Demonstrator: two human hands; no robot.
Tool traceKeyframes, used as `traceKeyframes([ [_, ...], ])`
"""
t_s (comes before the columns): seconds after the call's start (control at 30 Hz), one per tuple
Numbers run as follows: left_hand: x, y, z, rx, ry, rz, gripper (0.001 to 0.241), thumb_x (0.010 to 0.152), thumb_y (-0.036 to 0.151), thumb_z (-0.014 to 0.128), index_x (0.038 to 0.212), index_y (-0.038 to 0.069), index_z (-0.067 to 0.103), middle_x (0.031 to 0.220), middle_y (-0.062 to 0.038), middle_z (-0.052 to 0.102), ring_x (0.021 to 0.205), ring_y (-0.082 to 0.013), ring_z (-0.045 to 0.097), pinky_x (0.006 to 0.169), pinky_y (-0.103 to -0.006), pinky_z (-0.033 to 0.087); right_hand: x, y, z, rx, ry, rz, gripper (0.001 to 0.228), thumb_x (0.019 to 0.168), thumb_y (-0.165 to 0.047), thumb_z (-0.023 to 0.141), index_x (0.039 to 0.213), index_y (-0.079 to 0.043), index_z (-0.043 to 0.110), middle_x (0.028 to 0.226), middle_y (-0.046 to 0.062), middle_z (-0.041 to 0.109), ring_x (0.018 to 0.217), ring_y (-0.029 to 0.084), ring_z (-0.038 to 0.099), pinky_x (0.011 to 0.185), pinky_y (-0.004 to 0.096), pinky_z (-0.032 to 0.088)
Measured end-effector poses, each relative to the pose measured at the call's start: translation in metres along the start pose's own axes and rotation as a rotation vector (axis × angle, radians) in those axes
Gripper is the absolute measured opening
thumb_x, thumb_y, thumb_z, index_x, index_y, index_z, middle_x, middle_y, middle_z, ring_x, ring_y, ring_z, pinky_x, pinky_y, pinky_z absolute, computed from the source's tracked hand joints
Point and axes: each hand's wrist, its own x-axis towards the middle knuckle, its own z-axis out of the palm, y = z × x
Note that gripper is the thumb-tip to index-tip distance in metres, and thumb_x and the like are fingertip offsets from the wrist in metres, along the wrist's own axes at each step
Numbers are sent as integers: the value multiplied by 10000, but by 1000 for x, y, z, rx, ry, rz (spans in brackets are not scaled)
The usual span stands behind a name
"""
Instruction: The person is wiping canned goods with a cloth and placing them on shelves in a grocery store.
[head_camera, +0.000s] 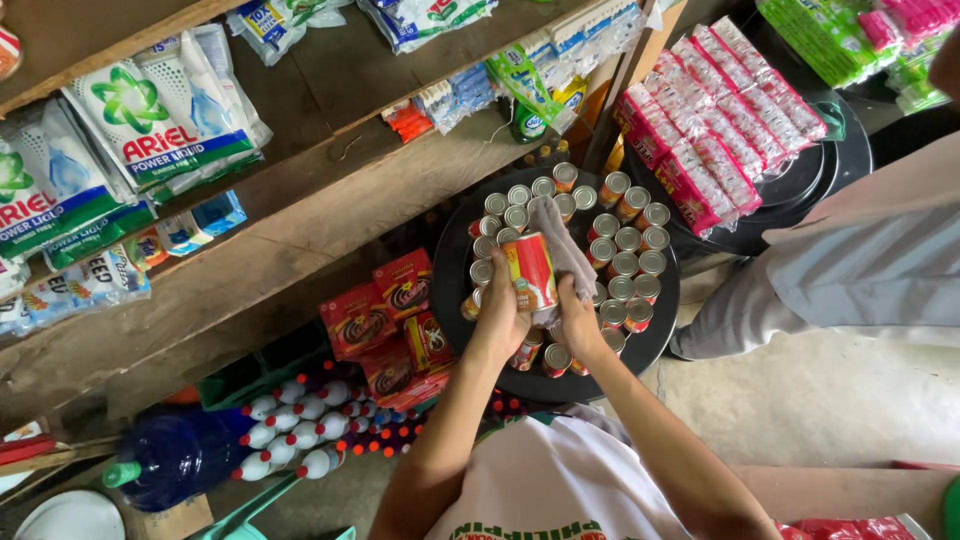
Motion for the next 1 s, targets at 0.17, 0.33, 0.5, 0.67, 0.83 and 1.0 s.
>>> traceKeyframes([
  [0.17, -9, 19, 21, 23, 55, 15, 685, 1010, 589, 317, 1483, 106, 429, 1413, -71, 582, 1293, -198, 583, 1095, -396, 480, -31, -62, 41, -331, -238, -478, 711, 1090, -476, 475, 1615, -28, 308, 1690, 124, 290, 1555, 251, 283, 1257, 408, 239],
  [0.33, 0, -3, -14, 725, -109, 469, 624, 1074, 468, 464, 1484, -1, 433, 1462, -191, 536, 1338, -253, 550, 1119, -430, 478, -34, -62, 36, -990, -218, -940, 679, 1028, -513, 528, 1616, -206, 386, 1732, 146, 269, 1634, 324, 234, 1323, 452, 246],
  [0.5, 7, 19, -13, -186, -108, 6, 641, 1070, 509, 321, 1487, 43, 459, 1451, -88, 579, 1349, -208, 554, 1173, -386, 391, -8, -65, -19, 296, -9, 108, 772, 976, -599, 565, 1560, -114, 424, 1454, 136, 519, 1269, 366, 414, 1059, 494, 383],
  [0.67, 9, 9, -30, -230, -342, 33, 629, 1144, 547, 338, 1523, 56, 448, 1417, -124, 565, 1314, -265, 542, 1161, -441, 376, 15, -77, -5, 121, -15, -83, 764, 1008, -595, 503, 1561, -81, 388, 1498, 148, 496, 1345, 342, 421, 1117, 465, 361],
  [0.83, 9, 12, 1, -41, -154, 6, 708, 1049, 601, 337, 1519, 81, 438, 1473, -74, 546, 1355, -194, 526, 1155, -392, 401, -6, -88, 50, -397, -194, -443, 690, 1078, -513, 442, 1589, -56, 367, 1672, 190, 355, 1573, 313, 291, 1274, 420, 227],
  [1.0, 5, 25, 14, 288, 13, 141, 582, 1030, 430, 472, 1501, 100, 389, 1420, -80, 552, 1258, -190, 590, 1026, -381, 513, -22, -76, 60, -963, -200, -912, 624, 1004, -300, 568, 1562, -46, 453, 1681, 279, 259, 1597, 411, 205, 1301, 464, 180],
])
